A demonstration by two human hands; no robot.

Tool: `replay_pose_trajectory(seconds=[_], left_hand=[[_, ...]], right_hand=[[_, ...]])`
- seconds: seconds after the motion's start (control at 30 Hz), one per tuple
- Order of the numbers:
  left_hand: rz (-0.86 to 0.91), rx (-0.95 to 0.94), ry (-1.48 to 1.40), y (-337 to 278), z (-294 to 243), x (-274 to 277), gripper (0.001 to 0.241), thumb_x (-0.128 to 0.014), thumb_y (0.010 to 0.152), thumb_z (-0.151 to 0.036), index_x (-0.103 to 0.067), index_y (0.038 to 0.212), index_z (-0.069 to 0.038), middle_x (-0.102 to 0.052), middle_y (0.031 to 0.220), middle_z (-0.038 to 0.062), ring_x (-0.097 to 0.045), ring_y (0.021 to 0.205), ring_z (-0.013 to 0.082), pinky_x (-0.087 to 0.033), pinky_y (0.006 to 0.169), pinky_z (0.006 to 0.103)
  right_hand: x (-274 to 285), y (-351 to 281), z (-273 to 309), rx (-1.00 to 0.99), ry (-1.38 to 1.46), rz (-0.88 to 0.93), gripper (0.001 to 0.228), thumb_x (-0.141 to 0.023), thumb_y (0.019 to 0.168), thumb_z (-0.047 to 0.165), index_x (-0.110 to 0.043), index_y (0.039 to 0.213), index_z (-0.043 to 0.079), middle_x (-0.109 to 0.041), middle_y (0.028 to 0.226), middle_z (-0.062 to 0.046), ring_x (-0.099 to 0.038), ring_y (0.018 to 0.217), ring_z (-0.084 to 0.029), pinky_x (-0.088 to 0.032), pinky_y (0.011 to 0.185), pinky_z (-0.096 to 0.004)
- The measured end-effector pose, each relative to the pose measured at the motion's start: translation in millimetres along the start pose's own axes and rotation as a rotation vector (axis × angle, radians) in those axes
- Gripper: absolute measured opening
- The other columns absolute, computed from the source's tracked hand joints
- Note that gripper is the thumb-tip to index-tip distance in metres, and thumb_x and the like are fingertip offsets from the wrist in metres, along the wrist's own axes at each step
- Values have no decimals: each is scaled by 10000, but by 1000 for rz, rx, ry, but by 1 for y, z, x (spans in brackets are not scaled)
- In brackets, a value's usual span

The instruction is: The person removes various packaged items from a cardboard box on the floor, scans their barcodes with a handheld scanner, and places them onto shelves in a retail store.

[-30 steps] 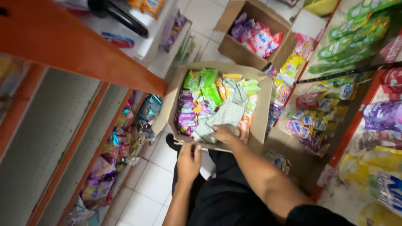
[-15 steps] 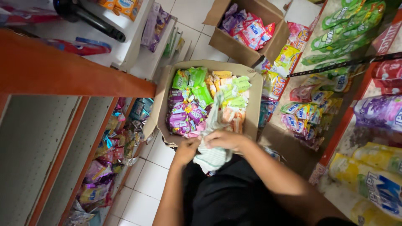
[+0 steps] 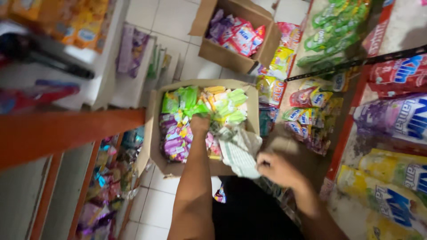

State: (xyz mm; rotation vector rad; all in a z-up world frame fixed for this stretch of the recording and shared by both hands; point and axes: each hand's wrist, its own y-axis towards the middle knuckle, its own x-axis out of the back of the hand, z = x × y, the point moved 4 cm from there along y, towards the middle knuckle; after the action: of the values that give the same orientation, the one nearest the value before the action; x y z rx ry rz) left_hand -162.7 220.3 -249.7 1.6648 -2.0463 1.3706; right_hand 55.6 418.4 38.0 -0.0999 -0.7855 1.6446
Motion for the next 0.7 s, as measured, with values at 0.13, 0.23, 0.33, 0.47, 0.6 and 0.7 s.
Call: replay_pose_trajectory(seconds=[0.13, 0.23, 0.33, 0.47, 0.6, 0.7], left_hand=[[-153, 249, 50, 21, 0, -11, 639, -804, 770, -410, -612, 1163, 57, -726, 1016, 265, -708, 952, 431, -567, 838, 491], [-65, 160, 48, 16, 1, -14, 527, -814, 758, -368, -684, 1128, -17, -732, 1037, 240, -710, 971, 407, -561, 860, 478], [-63, -25, -200, -9, -7, 4, 524, -812, 762, -268, -627, 1175, -3, -747, 961, 209, -722, 865, 359, -571, 782, 441], [176, -160, -815, -58, -37, 35, 430, -749, 807, -147, -591, 1178, 2, -725, 993, 148, -699, 870, 275, -562, 782, 379], [469, -159, -1117, -126, -65, 65, 412, -661, 903, -165, -573, 1262, 18, -684, 1098, 168, -661, 957, 284, -531, 842, 389], [369, -322, -1014, -160, -84, 98, 408, -595, 976, -178, -560, 1325, 30, -653, 1176, 182, -632, 1022, 290, -507, 886, 397]], right_hand=[[-21, -32, -34, -89, 2, -42, 113, -681, 876, 165, -648, 872, 57, -619, 746, -21, -592, 727, -118, -497, 669, -325], [-31, -48, -50, -208, 188, -118, 133, -637, 959, 180, -620, 897, 63, -566, 733, -15, -535, 732, -115, -486, 669, -318], [-27, -48, -31, -56, 286, -263, 128, -631, 970, 126, -581, 885, 44, -532, 787, -23, -511, 784, -119, -468, 713, -312], [-35, -16, 35, 149, 315, -261, 144, -625, 1004, 79, -540, 892, 48, -505, 850, -17, -488, 843, -123, -465, 817, -291], [-50, 41, 101, 503, -27, -438, 121, -651, 967, 63, -534, 951, 40, -621, 1275, -228, -584, 1269, -403, -454, 1052, -427], [-62, 78, 125, 570, -317, -619, 403, -610, 891, 66, -506, 1258, -65, -518, 1377, -366, -457, 1314, -528, -353, 1090, -560]])
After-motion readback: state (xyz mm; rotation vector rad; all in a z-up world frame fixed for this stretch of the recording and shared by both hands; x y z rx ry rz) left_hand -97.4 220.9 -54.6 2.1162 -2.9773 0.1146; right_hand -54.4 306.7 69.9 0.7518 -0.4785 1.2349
